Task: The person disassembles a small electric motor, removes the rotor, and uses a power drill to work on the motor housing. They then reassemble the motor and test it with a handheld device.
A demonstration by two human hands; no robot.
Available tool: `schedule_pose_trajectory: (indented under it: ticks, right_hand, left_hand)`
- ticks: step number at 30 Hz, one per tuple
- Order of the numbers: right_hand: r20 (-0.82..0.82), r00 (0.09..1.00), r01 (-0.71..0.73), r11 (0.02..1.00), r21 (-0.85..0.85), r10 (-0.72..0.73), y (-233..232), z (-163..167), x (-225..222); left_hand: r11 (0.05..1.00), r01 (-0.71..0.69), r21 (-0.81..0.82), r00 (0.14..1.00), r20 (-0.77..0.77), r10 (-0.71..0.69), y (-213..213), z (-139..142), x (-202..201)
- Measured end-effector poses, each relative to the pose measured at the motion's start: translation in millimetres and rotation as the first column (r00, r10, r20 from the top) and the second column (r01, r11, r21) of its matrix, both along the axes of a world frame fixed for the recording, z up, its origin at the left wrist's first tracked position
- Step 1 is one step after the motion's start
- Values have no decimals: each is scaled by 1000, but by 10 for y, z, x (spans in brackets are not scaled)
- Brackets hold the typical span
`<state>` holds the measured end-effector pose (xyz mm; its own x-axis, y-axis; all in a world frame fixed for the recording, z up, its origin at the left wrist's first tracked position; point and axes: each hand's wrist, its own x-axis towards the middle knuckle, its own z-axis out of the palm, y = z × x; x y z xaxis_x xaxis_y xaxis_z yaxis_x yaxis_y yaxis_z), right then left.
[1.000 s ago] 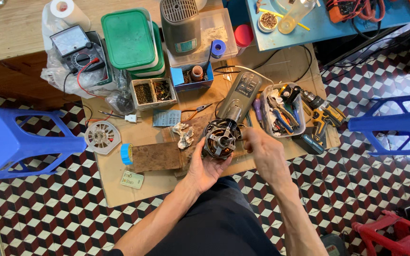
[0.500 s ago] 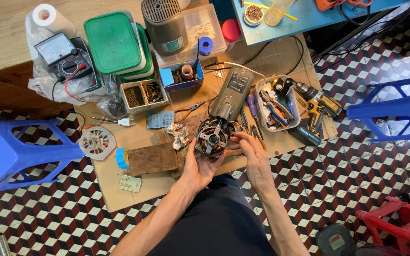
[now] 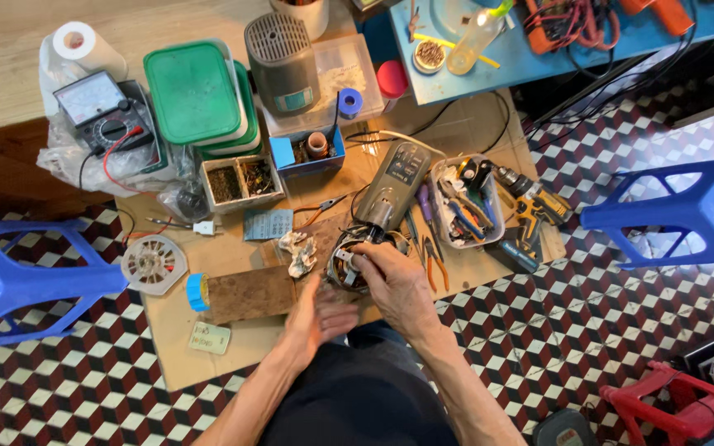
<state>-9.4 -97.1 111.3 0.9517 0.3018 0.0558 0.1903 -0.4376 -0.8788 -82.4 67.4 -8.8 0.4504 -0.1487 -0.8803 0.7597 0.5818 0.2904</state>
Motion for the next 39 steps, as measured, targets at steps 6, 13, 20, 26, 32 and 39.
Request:
schedule_pose_trajectory:
  ticks: [6, 13, 20, 26, 32, 39]
  right_hand:
    - [-6, 1000, -2, 999, -44, 2, 273, 140, 77]
    - [-509, 860, 94, 973, 210, 27, -128, 32, 454]
    - [-753, 552, 609, 444, 657, 358, -1390, -736, 1621]
    - [-839, 511, 608, 611, 506, 186, -1844, -1713, 2616]
    - [-805, 593, 330, 915, 234, -8, -1836, -2452, 2772]
    - [-674, 647, -417, 906, 77, 356, -651, -2747, 2801]
  left_hand:
    - [377, -94, 921, 645, 345, -682, 183, 495, 52]
    - [286, -58, 956, 715, 240, -656, -115, 577, 497]
    - [260, -154, 953, 792, 276, -544, -755, 326, 949]
    - [72, -259, 963, 858, 263, -442, -833, 18, 1394]
    - [38, -263, 964, 901, 260, -347, -575, -452, 1438]
    - [11, -210, 978, 918, 201, -340, -342, -1058, 1771]
